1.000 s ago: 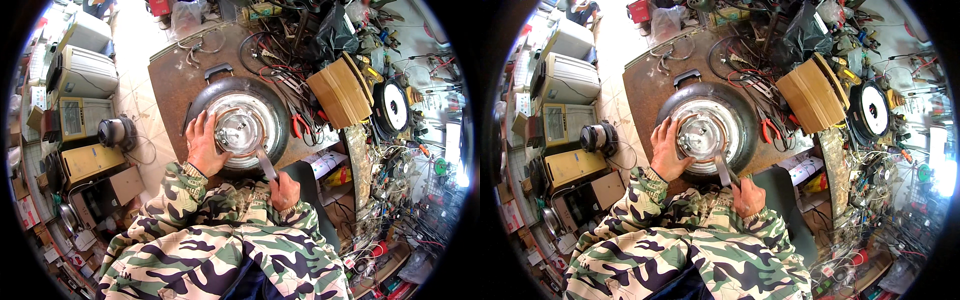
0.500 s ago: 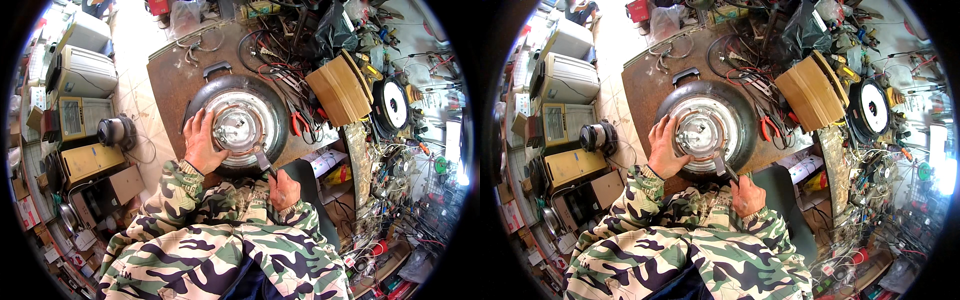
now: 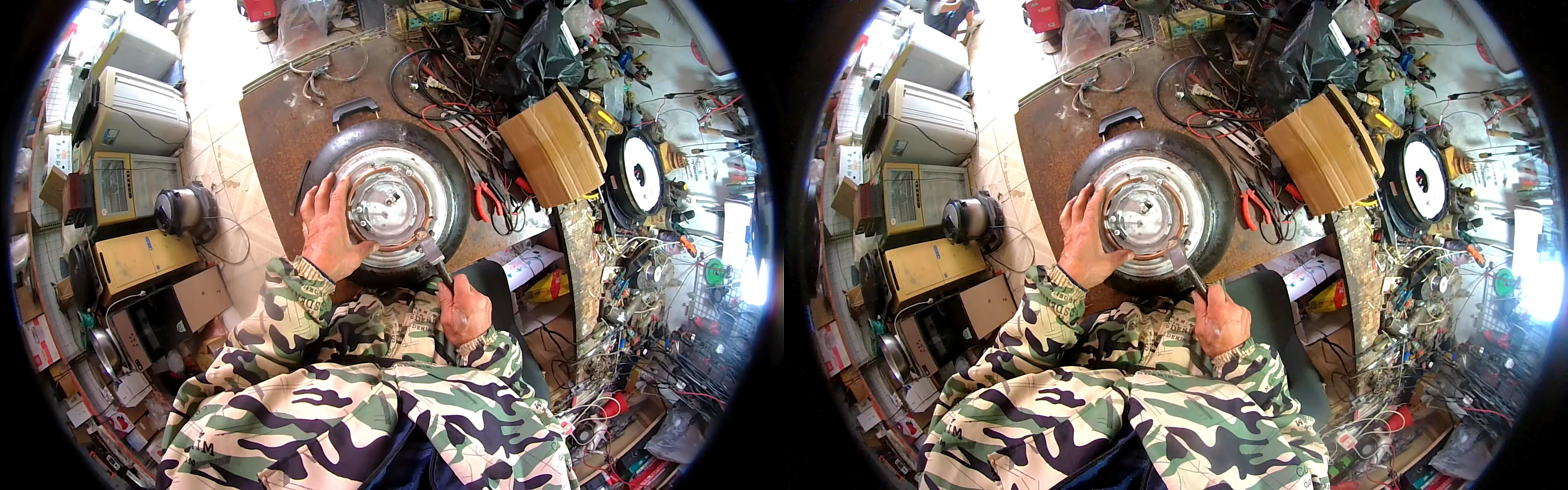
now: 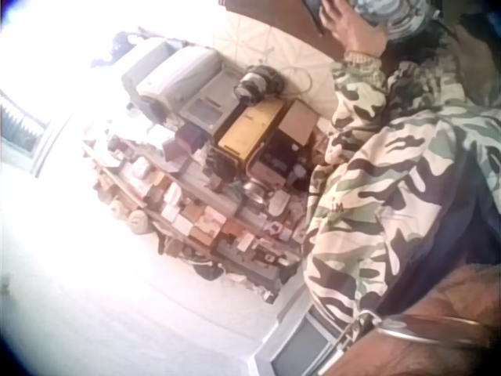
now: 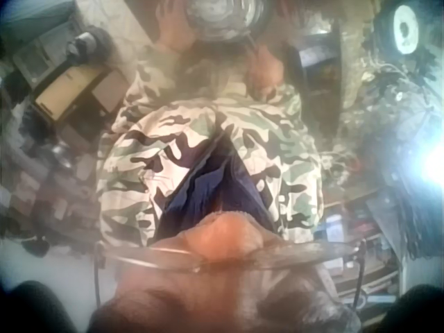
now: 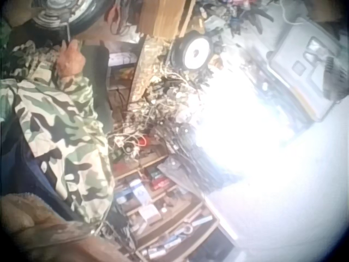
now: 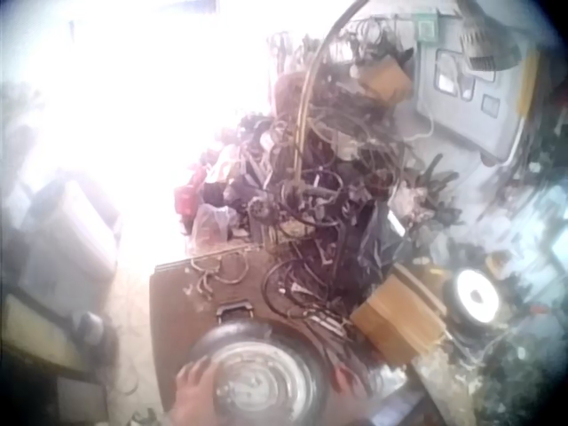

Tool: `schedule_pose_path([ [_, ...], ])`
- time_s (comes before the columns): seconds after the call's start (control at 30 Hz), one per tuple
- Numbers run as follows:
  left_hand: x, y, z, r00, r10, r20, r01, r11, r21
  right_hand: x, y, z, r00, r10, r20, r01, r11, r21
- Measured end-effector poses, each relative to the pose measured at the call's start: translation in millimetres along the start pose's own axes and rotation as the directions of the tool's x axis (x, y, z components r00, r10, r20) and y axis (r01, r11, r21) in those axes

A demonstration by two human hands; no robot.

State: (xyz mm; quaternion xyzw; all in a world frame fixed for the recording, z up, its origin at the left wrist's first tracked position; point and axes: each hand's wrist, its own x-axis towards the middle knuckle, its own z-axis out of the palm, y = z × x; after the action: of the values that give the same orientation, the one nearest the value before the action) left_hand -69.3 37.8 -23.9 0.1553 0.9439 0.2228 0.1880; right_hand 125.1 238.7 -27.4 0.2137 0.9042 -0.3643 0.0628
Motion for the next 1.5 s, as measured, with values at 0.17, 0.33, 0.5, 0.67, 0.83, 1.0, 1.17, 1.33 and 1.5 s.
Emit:
schedule_pose_path([
  [0.17, -1.8, -1.6, 4.5, 0.999, 0.023, -0.031, -0.023, 1.000, 0.004, -1.2, -13.7, -6.2, 0.993, -0.060, -0.105, 0.074, 0.989, 0.131],
  [0.33, 0.5, -1.5, 3.2, 1.000, 0.002, -0.003, -0.003, 1.000, -0.010, 1.0, -2.6, -3.2, 0.999, -0.053, -0.008, 0.053, 0.999, -0.005],
  [0.5, -2.6, -1.5, 5.4, 0.999, 0.029, -0.031, -0.029, 1.000, 0.001, -1.5, -9.6, -5.7, 0.999, -0.036, -0.002, 0.036, 0.999, 0.020],
  [0.67, -1.7, -0.9, 4.7, 1.000, -0.005, -0.004, 0.005, 1.000, -0.013, 2.9, -6.3, -1.4, 1.000, -0.008, 0.029, 0.011, 0.995, -0.096],
  [0.83, -2.5, 1.2, 6.9, 1.000, -0.021, -0.006, 0.021, 1.000, -0.017, -0.8, -7.4, -7.3, 1.000, -0.013, 0.029, 0.015, 0.998, -0.065],
  [1.0, -1.2, 0.0, 2.6, 1.000, -0.007, 0.008, 0.007, 0.999, -0.040, 3.3, 3.5, -1.1, 0.999, -0.003, 0.040, 0.009, 0.991, -0.133],
  [1.17, -2.2, 0.5, 3.2, 1.000, 0.006, -0.022, -0.007, 0.999, -0.047, 1.4, 5.1, 1.1, 1.000, -0.013, 0.023, 0.015, 0.995, -0.103],
  [1.33, 5.7, 5.8, -4.9, 0.969, 0.243, -0.051, -0.239, 0.968, 0.071, 1.5, 4.3, -1.7, 1.000, -0.011, 0.023, 0.012, 0.997, -0.071],
  [1.5, 14.5, 14.9, -7.2, 0.963, 0.257, 0.074, -0.263, 0.961, 0.081, 2.6, 1.3, -4.4, 0.998, 0.020, 0.059, -0.018, 0.999, -0.036],
])
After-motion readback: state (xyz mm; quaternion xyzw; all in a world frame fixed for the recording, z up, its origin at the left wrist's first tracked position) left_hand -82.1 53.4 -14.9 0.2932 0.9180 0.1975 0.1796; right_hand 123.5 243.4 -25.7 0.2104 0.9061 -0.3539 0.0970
